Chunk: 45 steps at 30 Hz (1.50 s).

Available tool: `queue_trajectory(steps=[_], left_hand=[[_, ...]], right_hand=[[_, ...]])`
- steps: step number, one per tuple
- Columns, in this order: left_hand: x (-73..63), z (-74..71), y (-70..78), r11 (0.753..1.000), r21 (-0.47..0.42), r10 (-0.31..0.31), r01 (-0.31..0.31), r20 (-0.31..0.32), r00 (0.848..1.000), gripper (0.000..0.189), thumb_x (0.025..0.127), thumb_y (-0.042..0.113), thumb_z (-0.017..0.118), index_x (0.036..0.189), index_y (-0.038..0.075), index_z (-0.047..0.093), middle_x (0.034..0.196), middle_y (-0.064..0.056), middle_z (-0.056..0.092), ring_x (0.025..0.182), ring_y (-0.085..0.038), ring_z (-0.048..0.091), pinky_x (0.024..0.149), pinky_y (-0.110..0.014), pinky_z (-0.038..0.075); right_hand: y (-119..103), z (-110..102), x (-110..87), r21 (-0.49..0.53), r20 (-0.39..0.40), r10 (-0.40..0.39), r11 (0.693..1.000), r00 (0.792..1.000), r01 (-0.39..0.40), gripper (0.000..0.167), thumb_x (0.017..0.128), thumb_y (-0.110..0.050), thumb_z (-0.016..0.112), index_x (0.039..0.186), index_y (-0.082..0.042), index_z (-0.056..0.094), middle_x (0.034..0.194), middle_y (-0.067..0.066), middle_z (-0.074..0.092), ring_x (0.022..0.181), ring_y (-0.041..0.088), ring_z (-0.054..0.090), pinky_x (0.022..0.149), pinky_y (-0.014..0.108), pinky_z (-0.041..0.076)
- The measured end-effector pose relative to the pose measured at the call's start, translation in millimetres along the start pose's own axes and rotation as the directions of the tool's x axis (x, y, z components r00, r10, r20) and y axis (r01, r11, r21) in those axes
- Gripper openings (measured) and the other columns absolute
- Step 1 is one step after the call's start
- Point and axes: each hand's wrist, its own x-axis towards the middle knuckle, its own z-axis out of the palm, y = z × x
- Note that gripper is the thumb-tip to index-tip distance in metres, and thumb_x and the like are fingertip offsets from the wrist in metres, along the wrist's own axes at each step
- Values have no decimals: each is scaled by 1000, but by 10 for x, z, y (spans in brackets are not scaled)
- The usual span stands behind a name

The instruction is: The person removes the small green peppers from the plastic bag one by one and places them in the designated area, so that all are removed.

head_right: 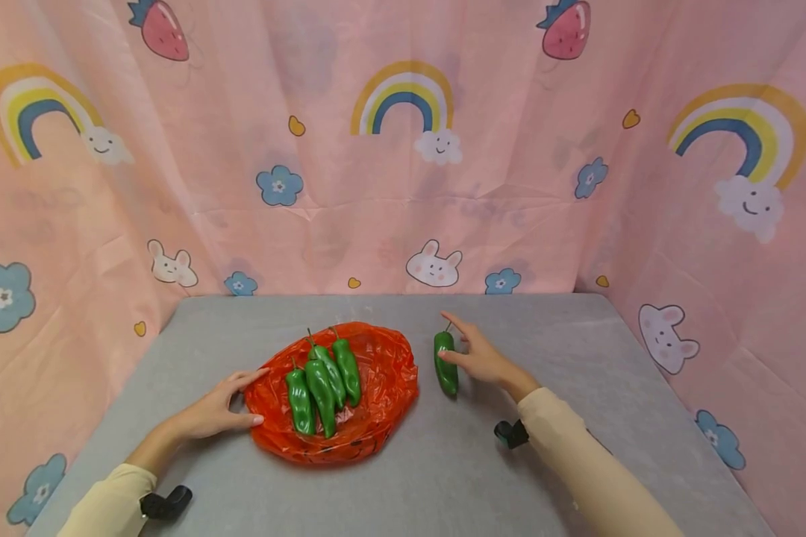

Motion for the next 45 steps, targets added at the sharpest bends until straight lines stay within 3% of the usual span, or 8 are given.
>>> queue_trajectory(steps=[10, 16, 18, 21, 25, 37, 45], left_hand=[[4, 0, -9, 1000, 0, 4, -4, -9, 1000, 87, 85, 43, 79, 157, 15, 38, 148, -19, 45, 138, -45, 38, 108, -74, 26], [-11, 9, -9, 1000, 2, 1, -1, -6, 1000, 88, 85, 43, 80, 157, 14, 38, 148, -19, 45, 138, -45, 38, 108, -74, 27], [-18, 13, -9, 1000, 3, 1, -1, -6, 1000, 88, 85, 43, 79, 157, 15, 38, 148, -19, 45, 137, -44, 38, 108, -73, 28], [-22, 16, -3, 1000, 4, 11, -11, -11, 1000, 88, 85, 43, 79, 157, 13, 38, 148, -19, 46, 137, -45, 39, 107, -73, 28], [-18, 10, 2, 1000, 0, 15, -15, -17, 1000, 87, 85, 44, 78, 157, 12, 38, 149, -20, 45, 139, -46, 37, 108, -74, 26], [-19, 17, -18, 1000, 4, 2, -2, -12, 1000, 88, 85, 43, 79, 157, 14, 38, 149, -19, 44, 138, -45, 38, 108, -74, 27], [-15, 18, -15, 1000, 5, 9, -9, -19, 1000, 87, 85, 43, 79, 156, 13, 40, 148, -19, 45, 137, -46, 39, 107, -74, 28]], right_hand=[[-314, 60, -64, -33, -32, -132, 991, 991, 131, 74, 98, -32, 66, 161, -20, 27, 163, 21, 28, 137, 48, 38, 104, 64, 45], [-477, 158, -115, -42, -8, -233, 972, 972, 233, 73, 99, -21, 65, 161, -16, 27, 166, 19, 27, 148, 50, 28, 111, 74, 29], [-542, 203, -133, -35, 6, -244, 969, 970, 244, 73, 99, -19, 65, 161, -18, 27, 166, 18, 27, 148, 49, 30, 111, 74, 28], [-626, 278, -157, -31, 29, -246, 969, 969, 247, 74, 98, -19, 66, 161, -23, 27, 165, 16, 29, 143, 48, 36, 108, 70, 37], [-715, 376, -197, 12, 64, -282, 959, 957, 282, 73, 99, -22, 66, 161, -20, 28, 163, 16, 31, 143, 45, 36, 106, 66, 42], [-850, 653, -242, 16, 116, -359, 933, 926, 359, 69, 98, -19, 65, 158, -14, 33, 160, 19, 35, 148, 44, 33, 113, 69, 32], [-942, 813, -240, 37, 161, -345, 939, 925, 343, 69, 98, -22, 67, 158, -18, 34, 160, 15, 37, 148, 38, 36, 114, 67, 33]])
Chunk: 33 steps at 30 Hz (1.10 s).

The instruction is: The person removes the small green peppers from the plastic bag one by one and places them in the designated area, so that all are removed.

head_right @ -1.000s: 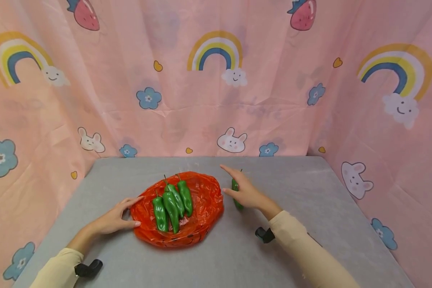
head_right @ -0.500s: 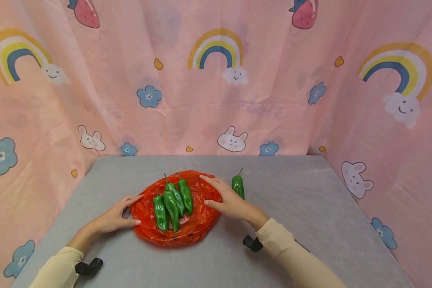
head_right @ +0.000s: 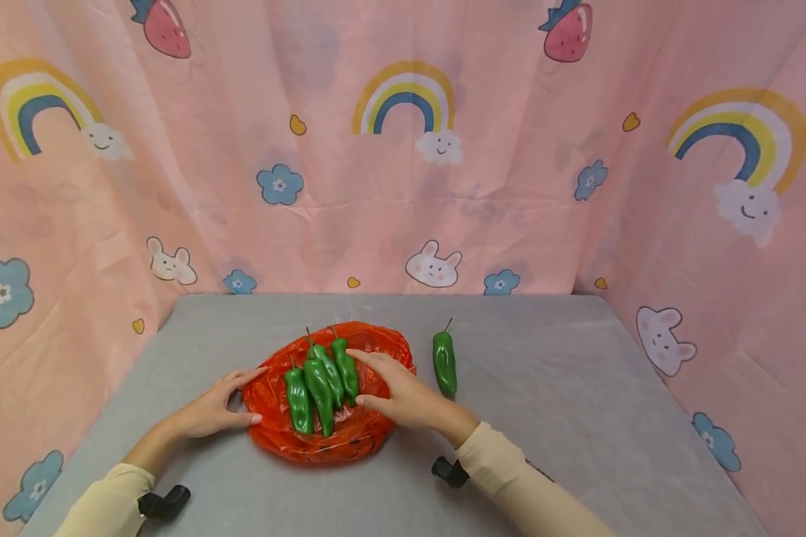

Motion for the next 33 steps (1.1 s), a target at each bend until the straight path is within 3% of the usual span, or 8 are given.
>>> queue_trajectory(steps=[17, 33], left_hand=[[-4, -5, -32, 1000, 10, 3, -3, -4, 1000, 87, 85, 45, 78, 157, 16, 39, 149, -19, 45, 139, -45, 38, 108, -74, 27], [5, -7, -16, 1000, 6, -2, 2, 5, 1000, 88, 85, 45, 79, 157, 16, 39, 149, -19, 45, 138, -46, 39, 108, -74, 27]], right_hand=[[-65, 285, 137, 43, 75, -42, 998, 996, 38, 70, 99, -21, 66, 159, -20, 32, 160, 12, 37, 149, 32, 36, 118, 60, 32], [-59, 452, 287, 41, 140, 1, 999, 990, -6, 67, 100, -22, 63, 159, -21, 33, 162, 8, 36, 151, 28, 34, 121, 55, 30]])
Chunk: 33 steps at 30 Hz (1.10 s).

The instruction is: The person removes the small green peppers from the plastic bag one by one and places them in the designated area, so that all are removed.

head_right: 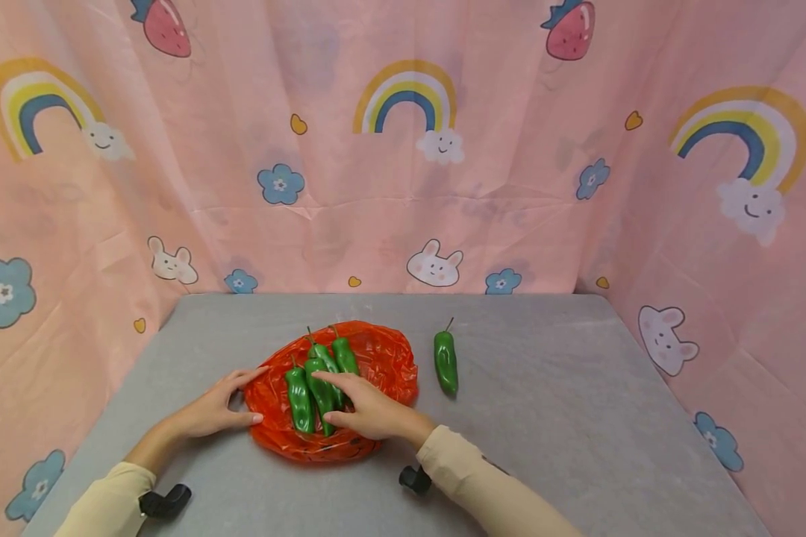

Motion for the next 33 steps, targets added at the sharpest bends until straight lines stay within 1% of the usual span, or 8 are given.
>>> queue_trajectory(steps=[6, 9, 12, 15, 19, 22, 28, 33], left_hand=[[4, 6, -1, 1000, -3, 6, -7, -6, 1000, 87, 84, 44, 79, 157, 15, 39, 148, -19, 45, 137, -46, 40, 107, -74, 28], [6, 10, -3, 1000, 0, 11, -11, -10, 1000, 87, 84, 44, 79, 156, 16, 40, 147, -19, 46, 136, -45, 41, 107, -73, 29], [8, 15, -9, 1000, 4, 11, -11, -13, 1000, 87, 85, 45, 78, 157, 16, 39, 148, -19, 46, 136, -46, 40, 106, -73, 29], [7, 19, -12, 1000, 3, 7, -6, -14, 1000, 87, 85, 45, 78, 157, 16, 39, 148, -19, 45, 137, -46, 40, 107, -74, 28], [3, 21, -16, 1000, 2, 0, 0, -12, 1000, 87, 85, 46, 78, 157, 16, 39, 149, -19, 45, 138, -46, 39, 107, -75, 26], [-4, 18, -15, 1000, 2, -1, 1, -9, 1000, 87, 85, 45, 78, 157, 16, 39, 150, -19, 45, 138, -46, 39, 107, -75, 26], [-8, 25, -11, 1000, -5, -7, 7, -7, 1000, 87, 84, 44, 79, 157, 16, 39, 149, -18, 45, 138, -46, 39, 107, -74, 28], [-1, 21, -8, 1000, -1, 0, 0, -12, 1000, 87, 84, 43, 80, 157, 16, 39, 148, -18, 46, 137, -45, 40, 106, -74, 29]], right_hand=[[7, 38, 65, -53, 4, 23, 998, 1000, -23, 65, 101, -24, 63, 159, -24, 34, 161, 9, 38, 148, 30, 37, 118, 56, 34], [11, 52, 84, -119, 23, 43, 992, 999, -39, 64, 100, -26, 64, 158, -28, 35, 160, 13, 38, 144, 32, 40, 115, 57, 37], [23, 62, 103, -223, 49, 53, 974, 997, -41, 64, 100, -28, 64, 157, -33, 36, 159, 16, 36, 139, 31, 42, 112, 53, 41], [34, 80, 124, -323, 69, 58, 946, 996, -32, 62, 100, -29, 64, 156, -36, 38, 160, 16, 34, 137, 29, 42, 110, 48, 44], [45, 112, 138, -397, 68, 68, 917, 995, -35, 60, 99, -32, 66, 154, -38, 42, 161, 14, 33, 137, 28, 42, 110, 46, 45], [47, 129, 139, -390, 52, 68, 920, 996, -42, 61, 98, -32, 67, 153, -38, 42, 161, 15, 34, 139, 29, 43, 111, 49, 43], [49, 131, 126, -317, 17, 53, 947, 998, -45, 59, 98, -30, 67, 153, -33, 45, 159, 16, 38, 145, 35, 41, 115, 55, 39], [42, 115, 106, -238, -9, 37, 970, 999, -38, 57, 99, -30, 66, 152, -29, 46, 157, 14, 42, 143, 31, 45, 114, 54, 41]])
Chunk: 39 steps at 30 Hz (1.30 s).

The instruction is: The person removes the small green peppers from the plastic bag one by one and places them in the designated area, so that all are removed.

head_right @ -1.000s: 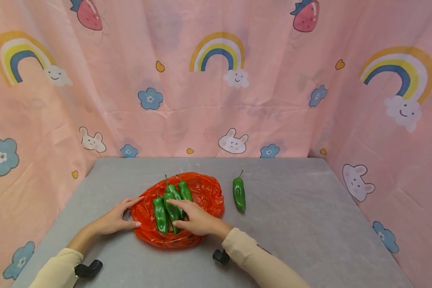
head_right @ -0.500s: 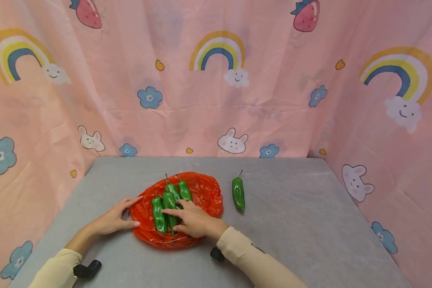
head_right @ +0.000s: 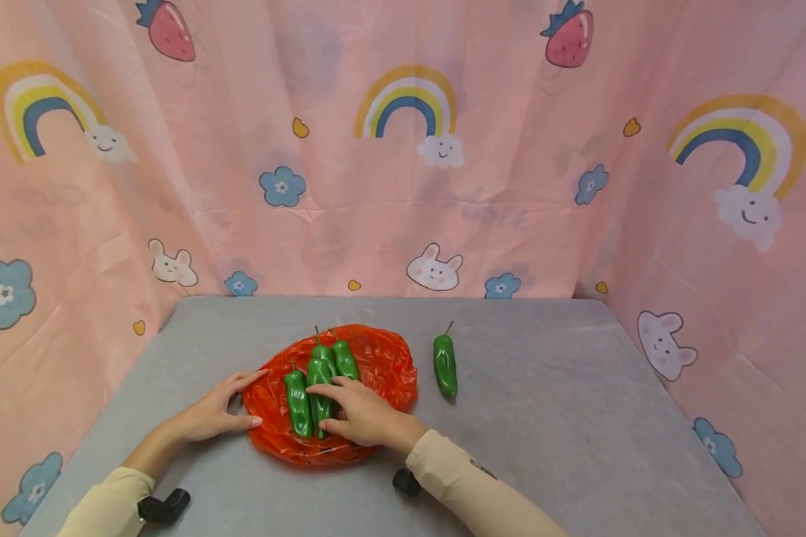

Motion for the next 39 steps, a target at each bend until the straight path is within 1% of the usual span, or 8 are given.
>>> queue_trajectory(steps=[5, 9, 12, 17, 25, 28, 34, 39], left_hand=[[9, -3, -2, 1000, 6, 10, -10, -3, 1000, 87, 84, 43, 80, 156, 15, 40, 147, -18, 46, 136, -45, 41, 106, -74, 29], [15, -7, 1, 1000, 7, 11, -11, -3, 1000, 87, 84, 44, 80, 156, 15, 40, 147, -18, 46, 136, -45, 41, 106, -74, 28], [16, -12, 9, 1000, 7, 10, -10, -2, 1000, 87, 84, 44, 79, 156, 15, 40, 148, -18, 46, 137, -45, 40, 106, -74, 28], [6, -20, 31, 1000, 1, 6, -6, 4, 1000, 87, 84, 43, 79, 156, 15, 39, 149, -19, 44, 138, -46, 39, 107, -75, 27], [-9, -8, 34, 1000, -19, -24, 24, 24, 999, 87, 85, 43, 79, 157, 16, 38, 153, -19, 41, 141, -48, 35, 108, -76, 26], [-10, -2, 30, 999, -22, -31, 32, 25, 999, 87, 85, 43, 79, 157, 16, 38, 153, -19, 41, 141, -48, 35, 108, -76, 25], [-7, 2, 23, 1000, -17, -16, 17, 11, 1000, 87, 85, 42, 80, 157, 16, 39, 152, -18, 42, 140, -47, 36, 108, -75, 26], [-7, 1, 25, 1000, -19, -18, 18, 14, 1000, 87, 85, 42, 79, 157, 16, 38, 151, -18, 43, 139, -46, 36, 108, -75, 26]], right_hand=[[8, -11, -14, 84, -31, -11, 996, 999, 14, 55, 99, -28, 67, 151, -27, 47, 152, 10, 47, 133, 22, 53, 107, 45, 48], [9, -26, -14, 113, -56, -27, 993, 998, 33, 53, 99, -25, 67, 149, -25, 49, 150, 9, 48, 125, 20, 55, 101, 40, 50], [2, -41, -21, 139, -69, -35, 989, 997, 44, 51, 99, -24, 66, 148, -23, 50, 150, 10, 48, 127, 21, 54, 103, 42, 49], [-2, -60, -42, 176, -75, -23, 984, 997, 36, 50, 99, -24, 66, 147, -21, 52, 151, 10, 47, 134, 24, 51, 109, 48, 46], [27, -74, -66, 188, -85, -7, 982, 996, 23, 47, 98, -23, 67, 144, -19, 55, 152, 10, 46, 139, 27, 48, 112, 53, 42], [29, -89, -84, 193, -92, -1, 981, 996, 19, 47, 98, -22, 67, 143, -19, 55, 152, 11, 46, 138, 29, 48, 112, 54, 42], [31, -131, -130, 186, -130, -1, 982, 992, 26, 53, 98, -20, 68, 147, -19, 50, 154, 14, 43, 138, 31, 49, 109, 54, 45], [40, -168, -161, 167, -181, -15, 985, 983, 45, 53, 97, -18, 69, 146, -18, 50, 153, 11, 45, 131, 28, 54, 105, 52, 48]])
